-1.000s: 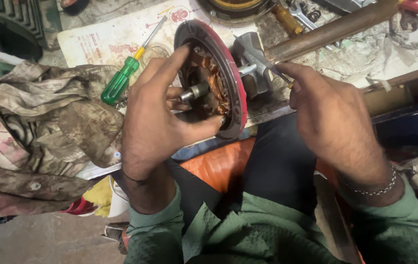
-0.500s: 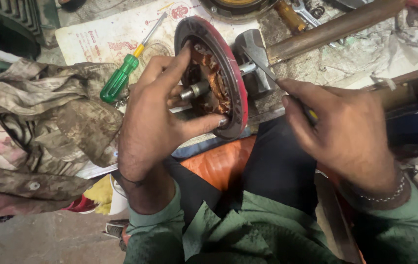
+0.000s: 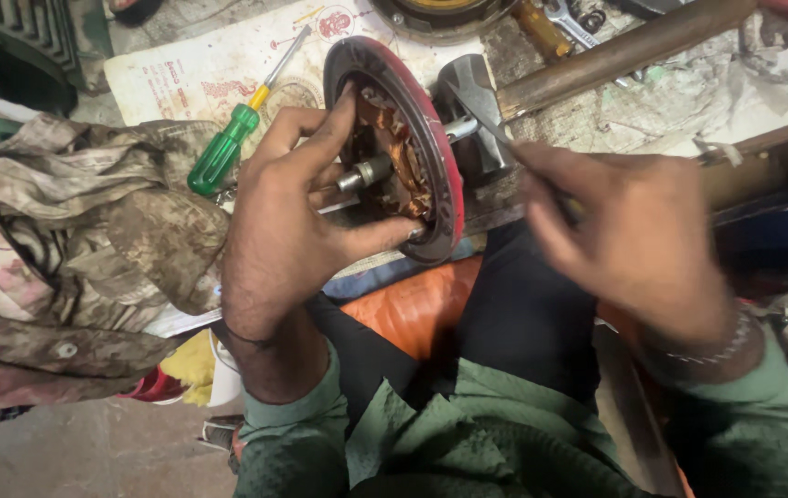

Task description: The person holds a red pump rotor assembly clamped in a bench vise and files its metal shaft with a hand file, rotating the assembly and repositioning it to file different sides. Near the end they lift the assembly and hold the shaft up to view it while continuing to work on it with the file.

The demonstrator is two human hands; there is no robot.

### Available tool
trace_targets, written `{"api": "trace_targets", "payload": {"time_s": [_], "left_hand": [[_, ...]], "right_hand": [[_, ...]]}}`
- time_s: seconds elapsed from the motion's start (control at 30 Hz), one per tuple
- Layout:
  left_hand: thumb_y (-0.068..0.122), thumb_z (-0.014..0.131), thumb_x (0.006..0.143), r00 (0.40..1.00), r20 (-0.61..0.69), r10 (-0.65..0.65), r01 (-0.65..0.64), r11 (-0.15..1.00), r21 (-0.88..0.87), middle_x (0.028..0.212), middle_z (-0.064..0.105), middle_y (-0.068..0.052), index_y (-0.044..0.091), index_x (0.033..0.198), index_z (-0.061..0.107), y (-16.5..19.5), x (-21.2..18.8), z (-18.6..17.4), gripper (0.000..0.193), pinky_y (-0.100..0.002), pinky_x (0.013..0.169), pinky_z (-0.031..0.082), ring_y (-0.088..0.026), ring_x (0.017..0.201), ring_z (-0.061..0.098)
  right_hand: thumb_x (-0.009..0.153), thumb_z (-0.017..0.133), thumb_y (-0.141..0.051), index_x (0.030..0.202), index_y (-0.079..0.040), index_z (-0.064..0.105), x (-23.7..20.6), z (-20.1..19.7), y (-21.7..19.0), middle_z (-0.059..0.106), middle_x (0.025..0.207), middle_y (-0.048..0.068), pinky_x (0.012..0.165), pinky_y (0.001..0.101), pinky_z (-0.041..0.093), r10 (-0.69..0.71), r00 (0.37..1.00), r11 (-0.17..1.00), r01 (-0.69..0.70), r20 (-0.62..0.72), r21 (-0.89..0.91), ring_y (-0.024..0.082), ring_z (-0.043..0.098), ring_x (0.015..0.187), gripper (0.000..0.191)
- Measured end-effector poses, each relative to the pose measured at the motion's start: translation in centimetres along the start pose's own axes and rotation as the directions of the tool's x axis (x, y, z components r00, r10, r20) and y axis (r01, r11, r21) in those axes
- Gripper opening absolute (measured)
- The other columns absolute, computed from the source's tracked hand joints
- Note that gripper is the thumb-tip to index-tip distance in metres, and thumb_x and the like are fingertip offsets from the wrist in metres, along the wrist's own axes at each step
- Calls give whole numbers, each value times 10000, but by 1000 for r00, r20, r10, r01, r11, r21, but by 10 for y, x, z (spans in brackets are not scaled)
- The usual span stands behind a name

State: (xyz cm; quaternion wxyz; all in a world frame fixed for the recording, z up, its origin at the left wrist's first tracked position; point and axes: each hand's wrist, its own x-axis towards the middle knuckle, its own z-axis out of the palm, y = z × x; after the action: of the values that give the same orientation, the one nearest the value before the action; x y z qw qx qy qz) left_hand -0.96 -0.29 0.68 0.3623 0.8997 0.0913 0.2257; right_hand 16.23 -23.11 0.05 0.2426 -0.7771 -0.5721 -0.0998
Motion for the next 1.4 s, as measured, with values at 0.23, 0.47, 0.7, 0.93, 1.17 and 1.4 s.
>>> {"api": "trace_targets", "payload": {"time_s": [0.23,0.47,0.7,0.93,1.17,1.4], "left_hand": [[261,1047,570,999,-31,36,-33,994,106,1210,615,-159,-44,1468,531,6,-3,1,1080,-325,905,627,-256,1067,710],[265,1038,600,996,-52,68,-61,991,123,1271,546,-181,-16,1417,478,18,-8,5,1030,-364,931,593,-319,1148,677],[222,1025,585,997,-60,58,-48,988,149,1277,541,-179,-1,1424,480,24,-11,6,1025,-414,915,590,-352,1141,668],[231,1028,584,995,-39,93,-85,983,165,1272,528,-171,2,1429,474,24,-8,2,1036,-408,907,592,-350,1128,671],[227,1028,578,995,-50,81,-72,985,155,1272,530,-169,-13,1429,485,25,-10,6,1037,-399,888,600,-340,1123,676],[228,1038,605,994,-41,98,-91,984,150,1267,534,-172,-20,1435,477,23,-10,5,1032,-388,897,615,-328,1124,692]], "right_hand": [[1000,696,-189,1226,-61,767,3,-4,-3,677,617,52,459,303,441,58,998,998,-58,24,-5,104,530,427,269],[986,723,-217,1245,-114,775,-7,-8,5,696,691,68,515,313,457,70,996,998,-69,46,-14,107,536,460,284],[984,714,-249,1225,-144,756,-3,-20,-1,667,669,69,514,300,453,64,997,998,-63,49,-23,114,545,465,267],[925,749,-236,1192,-124,781,-1,-16,-2,665,596,34,406,311,400,26,997,988,-15,72,-154,115,494,373,292],[934,770,-254,1231,-136,786,-7,-10,6,627,519,16,410,322,392,57,993,981,-36,106,-189,126,483,353,319],[915,772,-293,1275,-130,805,7,-8,-8,620,471,-4,422,312,423,17,988,941,36,152,-337,121,485,320,396]]}}
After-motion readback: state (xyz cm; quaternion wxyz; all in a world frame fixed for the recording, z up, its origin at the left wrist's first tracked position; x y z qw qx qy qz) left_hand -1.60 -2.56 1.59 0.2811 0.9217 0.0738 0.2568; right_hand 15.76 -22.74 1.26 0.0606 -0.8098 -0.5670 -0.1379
